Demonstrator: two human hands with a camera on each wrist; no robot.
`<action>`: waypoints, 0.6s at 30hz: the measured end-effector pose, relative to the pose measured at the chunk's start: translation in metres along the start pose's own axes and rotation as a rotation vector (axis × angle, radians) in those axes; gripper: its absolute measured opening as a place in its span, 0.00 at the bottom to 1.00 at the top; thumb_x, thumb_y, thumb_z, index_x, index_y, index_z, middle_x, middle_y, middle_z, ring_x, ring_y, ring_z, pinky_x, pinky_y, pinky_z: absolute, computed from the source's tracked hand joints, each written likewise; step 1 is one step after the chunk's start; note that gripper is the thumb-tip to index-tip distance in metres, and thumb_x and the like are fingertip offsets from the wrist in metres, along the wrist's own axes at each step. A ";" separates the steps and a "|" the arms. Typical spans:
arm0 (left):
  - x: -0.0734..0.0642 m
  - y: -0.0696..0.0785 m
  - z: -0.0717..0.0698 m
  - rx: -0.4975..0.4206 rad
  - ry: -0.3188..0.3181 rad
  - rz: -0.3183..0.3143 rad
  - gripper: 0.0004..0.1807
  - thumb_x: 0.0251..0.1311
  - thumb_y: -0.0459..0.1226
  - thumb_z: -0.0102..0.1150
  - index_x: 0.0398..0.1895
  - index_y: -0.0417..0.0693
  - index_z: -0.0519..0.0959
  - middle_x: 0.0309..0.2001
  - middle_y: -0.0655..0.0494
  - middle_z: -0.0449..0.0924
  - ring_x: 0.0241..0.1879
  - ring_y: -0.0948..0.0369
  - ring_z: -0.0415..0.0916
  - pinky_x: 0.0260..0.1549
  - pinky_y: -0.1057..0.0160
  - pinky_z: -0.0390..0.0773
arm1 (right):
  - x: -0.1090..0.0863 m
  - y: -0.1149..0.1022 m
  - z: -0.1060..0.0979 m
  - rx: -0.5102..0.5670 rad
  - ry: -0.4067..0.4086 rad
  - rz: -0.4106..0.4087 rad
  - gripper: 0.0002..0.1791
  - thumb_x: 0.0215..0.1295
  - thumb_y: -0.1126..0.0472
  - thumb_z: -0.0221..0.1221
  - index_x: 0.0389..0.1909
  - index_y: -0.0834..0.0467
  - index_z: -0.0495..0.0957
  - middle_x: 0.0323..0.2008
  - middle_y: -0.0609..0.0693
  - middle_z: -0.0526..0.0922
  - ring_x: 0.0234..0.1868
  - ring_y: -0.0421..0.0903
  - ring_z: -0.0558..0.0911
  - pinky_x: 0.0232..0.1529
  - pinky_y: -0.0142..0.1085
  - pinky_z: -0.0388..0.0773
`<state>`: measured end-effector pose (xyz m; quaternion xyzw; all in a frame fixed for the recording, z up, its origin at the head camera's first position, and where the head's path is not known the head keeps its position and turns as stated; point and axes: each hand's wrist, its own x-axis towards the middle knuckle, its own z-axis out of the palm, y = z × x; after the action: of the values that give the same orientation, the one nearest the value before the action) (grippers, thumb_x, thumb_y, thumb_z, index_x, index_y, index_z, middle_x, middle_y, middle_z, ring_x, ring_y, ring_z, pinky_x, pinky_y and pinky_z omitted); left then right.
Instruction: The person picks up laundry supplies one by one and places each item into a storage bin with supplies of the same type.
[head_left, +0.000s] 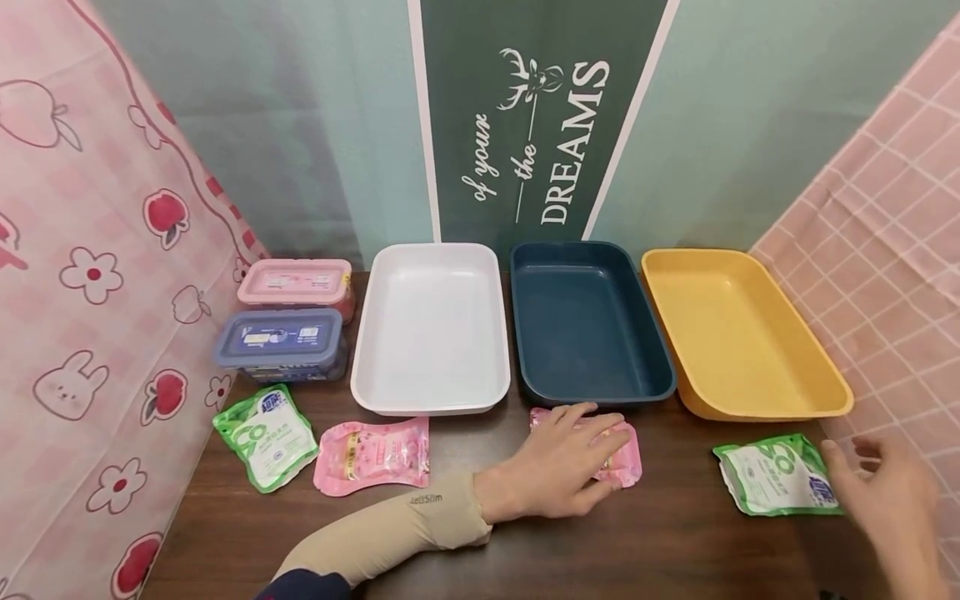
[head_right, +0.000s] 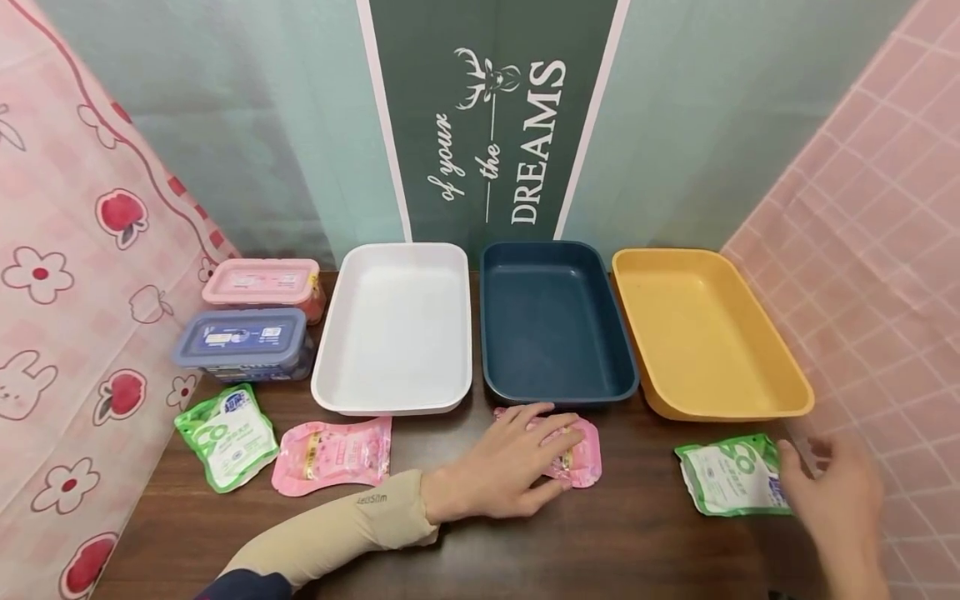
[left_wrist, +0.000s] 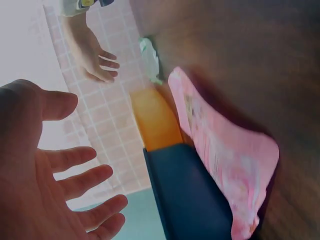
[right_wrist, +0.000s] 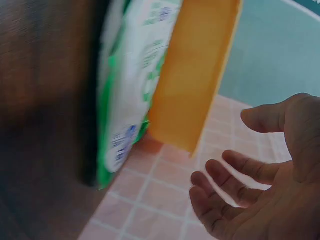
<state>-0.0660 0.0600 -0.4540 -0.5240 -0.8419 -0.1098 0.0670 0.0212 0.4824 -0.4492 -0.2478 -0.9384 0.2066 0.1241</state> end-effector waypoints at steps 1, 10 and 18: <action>0.001 0.001 0.001 0.007 -0.003 0.009 0.32 0.76 0.57 0.53 0.77 0.56 0.70 0.76 0.58 0.71 0.75 0.50 0.66 0.74 0.52 0.67 | 0.000 0.004 0.001 -0.018 -0.026 0.018 0.33 0.73 0.50 0.61 0.60 0.78 0.72 0.55 0.82 0.76 0.38 0.44 0.81 0.37 0.37 0.68; 0.004 0.012 0.011 0.056 -0.066 0.034 0.31 0.78 0.61 0.48 0.77 0.60 0.71 0.75 0.62 0.71 0.76 0.56 0.65 0.76 0.55 0.65 | 0.007 0.026 0.019 -0.086 -0.321 0.058 0.56 0.73 0.34 0.59 0.73 0.81 0.53 0.62 0.89 0.63 0.59 0.84 0.69 0.53 0.72 0.70; 0.005 0.020 0.021 0.031 -0.165 0.032 0.32 0.79 0.63 0.44 0.79 0.64 0.69 0.77 0.64 0.68 0.77 0.55 0.64 0.76 0.57 0.65 | 0.007 0.029 0.025 -0.100 -0.434 0.075 0.60 0.71 0.32 0.60 0.71 0.85 0.52 0.62 0.89 0.62 0.60 0.83 0.68 0.57 0.71 0.69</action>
<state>-0.0503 0.0781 -0.4710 -0.5436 -0.8377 -0.0520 0.0070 0.0193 0.5007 -0.4840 -0.2379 -0.9423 0.2127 -0.1011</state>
